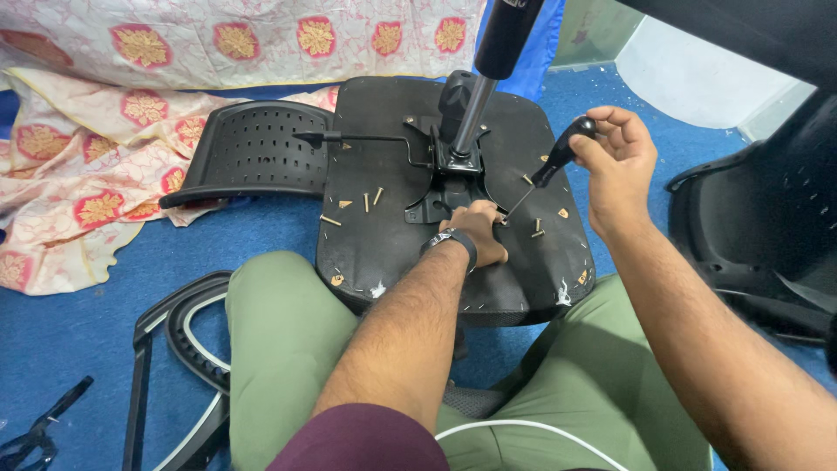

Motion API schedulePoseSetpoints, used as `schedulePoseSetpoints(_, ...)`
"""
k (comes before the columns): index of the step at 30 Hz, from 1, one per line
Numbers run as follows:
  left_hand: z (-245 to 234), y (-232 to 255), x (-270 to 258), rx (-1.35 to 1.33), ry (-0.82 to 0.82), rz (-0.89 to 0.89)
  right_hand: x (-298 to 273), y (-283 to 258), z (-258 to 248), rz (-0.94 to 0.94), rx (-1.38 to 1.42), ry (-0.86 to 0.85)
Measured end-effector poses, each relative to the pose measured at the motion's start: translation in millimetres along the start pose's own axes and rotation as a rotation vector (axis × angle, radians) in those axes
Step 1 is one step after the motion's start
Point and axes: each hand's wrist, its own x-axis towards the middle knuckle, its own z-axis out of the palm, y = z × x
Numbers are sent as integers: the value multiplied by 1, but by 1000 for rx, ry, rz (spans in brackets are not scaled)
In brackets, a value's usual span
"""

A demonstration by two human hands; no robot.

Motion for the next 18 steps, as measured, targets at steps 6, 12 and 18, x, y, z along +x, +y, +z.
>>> schedulePoseSetpoints(6, 4, -1, 5, 42, 26, 42, -1, 5, 3, -58, 66, -36)
schedulePoseSetpoints(12, 7, -3, 10, 94, 26, 56, -1, 6, -1, -41, 21, -10)
schedulePoseSetpoints(18, 8, 1, 5, 103, 37, 60, 6, 10, 0, -18, 84, -28)
